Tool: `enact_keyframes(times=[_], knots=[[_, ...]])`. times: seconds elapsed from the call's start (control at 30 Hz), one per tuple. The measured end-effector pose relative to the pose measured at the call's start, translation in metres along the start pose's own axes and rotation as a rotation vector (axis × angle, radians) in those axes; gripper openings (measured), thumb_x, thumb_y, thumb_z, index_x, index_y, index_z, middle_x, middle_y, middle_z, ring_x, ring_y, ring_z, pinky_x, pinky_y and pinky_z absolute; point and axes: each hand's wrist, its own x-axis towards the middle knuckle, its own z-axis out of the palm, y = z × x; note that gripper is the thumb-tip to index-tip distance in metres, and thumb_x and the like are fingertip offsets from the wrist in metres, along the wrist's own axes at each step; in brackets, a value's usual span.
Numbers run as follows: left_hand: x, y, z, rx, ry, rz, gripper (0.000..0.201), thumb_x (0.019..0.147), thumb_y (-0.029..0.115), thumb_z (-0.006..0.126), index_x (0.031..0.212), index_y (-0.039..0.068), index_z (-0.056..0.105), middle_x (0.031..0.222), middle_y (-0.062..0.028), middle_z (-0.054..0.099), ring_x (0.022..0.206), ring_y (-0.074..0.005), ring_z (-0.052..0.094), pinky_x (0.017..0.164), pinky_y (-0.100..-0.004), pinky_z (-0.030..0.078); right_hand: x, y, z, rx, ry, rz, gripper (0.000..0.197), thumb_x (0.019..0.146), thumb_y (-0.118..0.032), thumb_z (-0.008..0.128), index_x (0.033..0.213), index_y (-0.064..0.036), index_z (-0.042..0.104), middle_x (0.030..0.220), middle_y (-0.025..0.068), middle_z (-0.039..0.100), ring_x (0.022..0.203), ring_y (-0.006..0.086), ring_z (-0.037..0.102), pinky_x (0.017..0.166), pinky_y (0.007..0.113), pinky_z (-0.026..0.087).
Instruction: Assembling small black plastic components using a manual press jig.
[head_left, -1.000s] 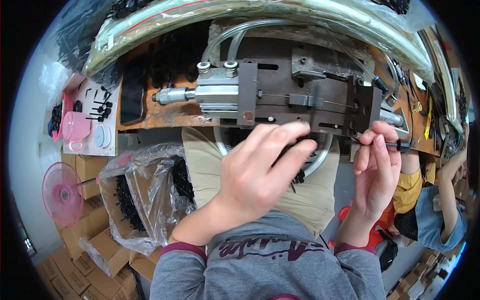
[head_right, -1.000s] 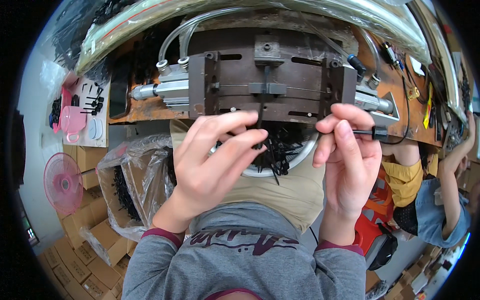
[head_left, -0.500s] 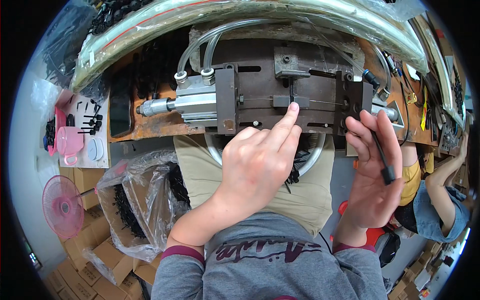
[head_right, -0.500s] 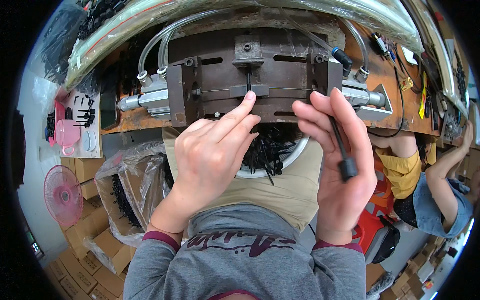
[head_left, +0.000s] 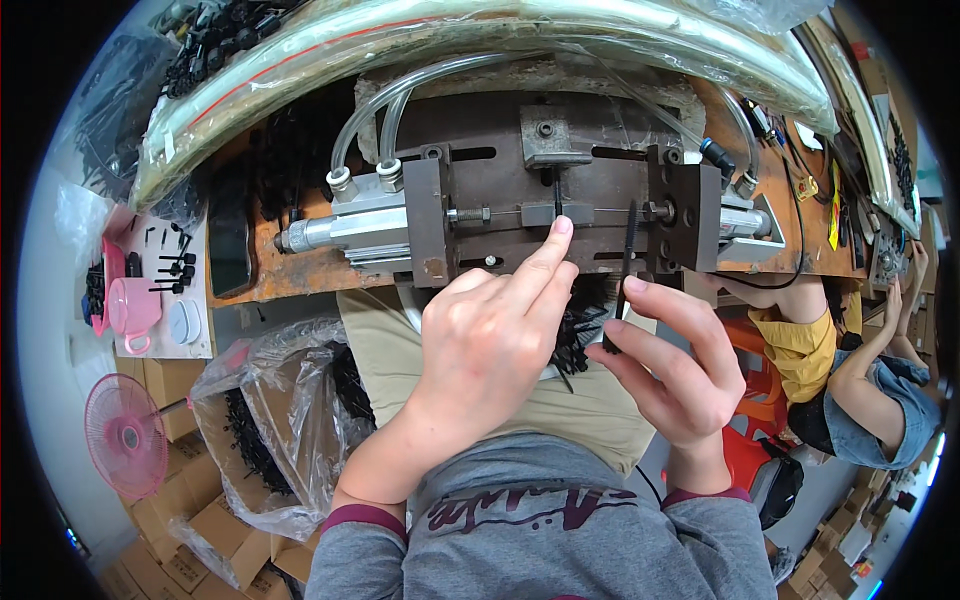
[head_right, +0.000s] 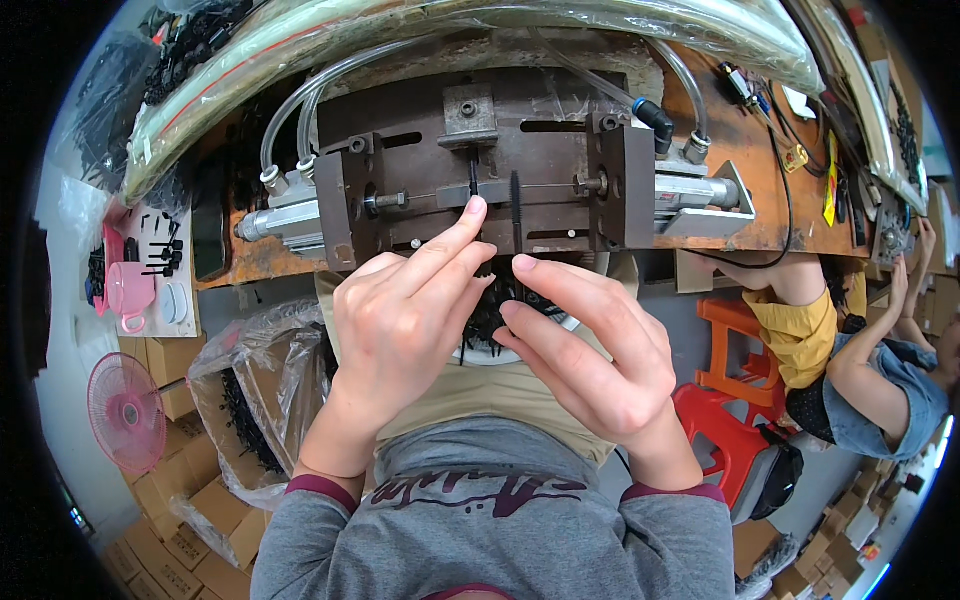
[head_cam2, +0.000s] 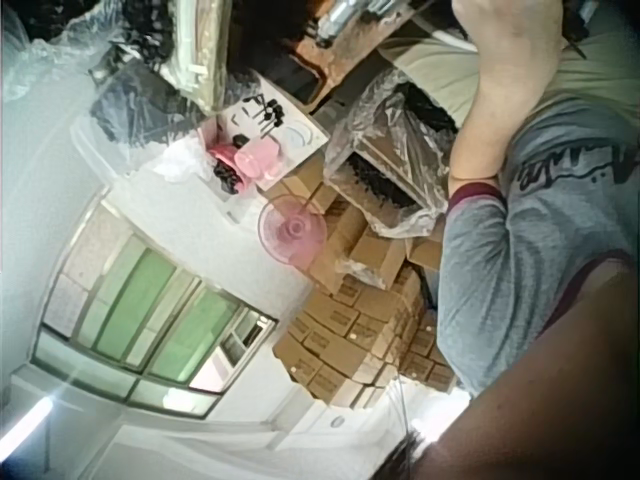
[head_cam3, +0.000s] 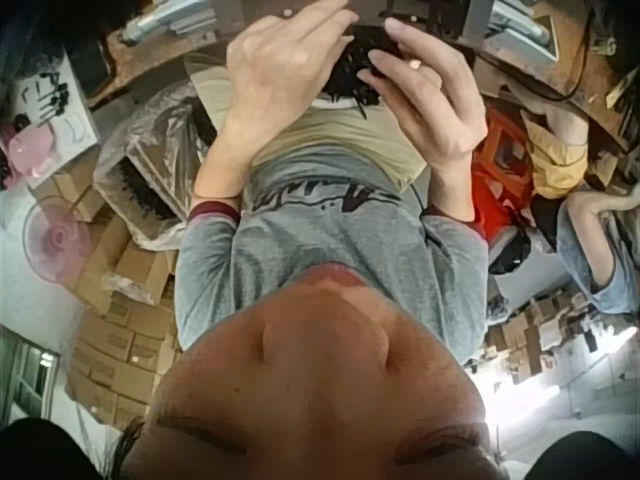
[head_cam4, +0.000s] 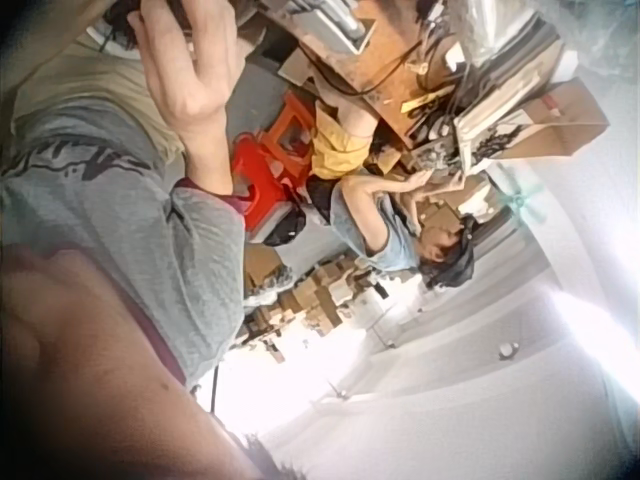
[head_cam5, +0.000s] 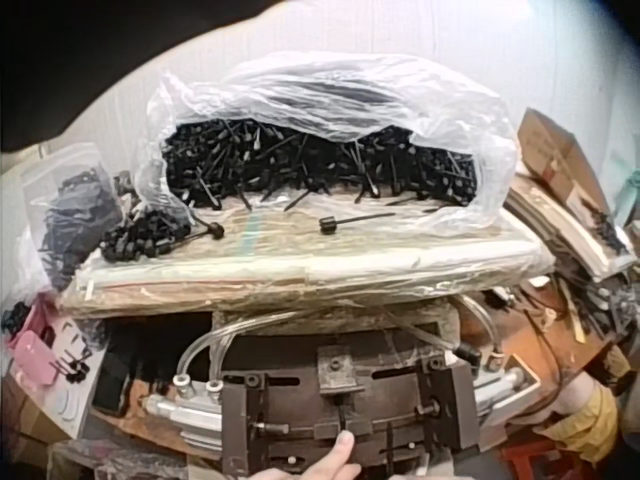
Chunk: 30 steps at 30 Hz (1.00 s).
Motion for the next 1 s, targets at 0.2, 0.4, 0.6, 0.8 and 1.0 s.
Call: enact_keyframes(times=[0.2, 0.4, 0.6, 0.8, 1.0], knots=[[-0.009, -0.002, -0.037, -0.264, -0.236, 0.061, 0.032, 0.068, 0.022, 0.084, 0.095, 0.007, 0.074, 0.113, -0.0072, 0.073, 0.064, -0.018, 0.066, 0.058, -0.0281, 0.049, 0.002, 0.005, 0.01, 0.022, -0.032, 0.029, 0.028, 0.067, -0.001, 0.082, 0.093, 0.0017, 0.071, 0.118, 0.0218, 0.068, 0.087, 0.0286, 0.072, 0.072, 0.033, 0.058], [0.003, -0.003, -0.066, -0.292, -0.039, -0.07, 0.035, 0.065, 0.018, 0.088, 0.094, 0.002, 0.075, 0.096, -0.0117, 0.076, 0.069, -0.0146, 0.069, 0.06, -0.0261, 0.051, 0.007, 0.01, 0.033, -0.153, -0.157, 0.014, 0.021, 0.075, -0.006, 0.076, 0.092, -0.0014, 0.066, 0.122, 0.017, 0.068, 0.068, 0.0188, 0.067, 0.062, 0.028, 0.052], [0.07, -0.026, -0.073, -0.152, 0.344, 0.106, 0.014, 0.078, -0.004, 0.075, 0.093, -0.003, 0.073, 0.092, -0.0116, 0.075, 0.082, -0.0166, 0.069, 0.076, -0.027, 0.054, 0.016, 0.01, 0.038, -0.258, -0.152, 0.015, 0.018, 0.075, -0.008, 0.075, 0.09, -0.0045, 0.066, 0.124, 0.012, 0.069, 0.055, 0.014, 0.058, 0.055, 0.026, 0.047], [0.165, -0.061, -0.047, 0.126, 0.428, 0.296, 0.025, 0.081, 0.005, 0.07, 0.105, 0.0, 0.073, 0.093, -0.0149, 0.073, 0.082, -0.0298, 0.069, 0.078, -0.0383, 0.055, 0.016, 0.003, 0.037, -0.299, -0.199, 0.055, 0.019, 0.073, -0.009, 0.078, 0.089, -0.0059, 0.066, 0.125, 0.0097, 0.069, 0.052, 0.0147, 0.055, 0.054, 0.026, 0.046], [0.204, -0.069, -0.04, -0.023, 0.037, 0.047, 0.019, 0.082, 0.006, 0.065, 0.097, -0.001, 0.074, 0.095, -0.021, 0.071, 0.087, -0.0392, 0.069, 0.081, -0.0453, 0.054, 0.023, -0.004, 0.028, -0.264, -0.245, 0.096, 0.026, 0.072, -0.011, 0.082, 0.093, -0.0046, 0.068, 0.123, 0.0109, 0.07, 0.055, 0.0173, 0.06, 0.056, 0.027, 0.05]])
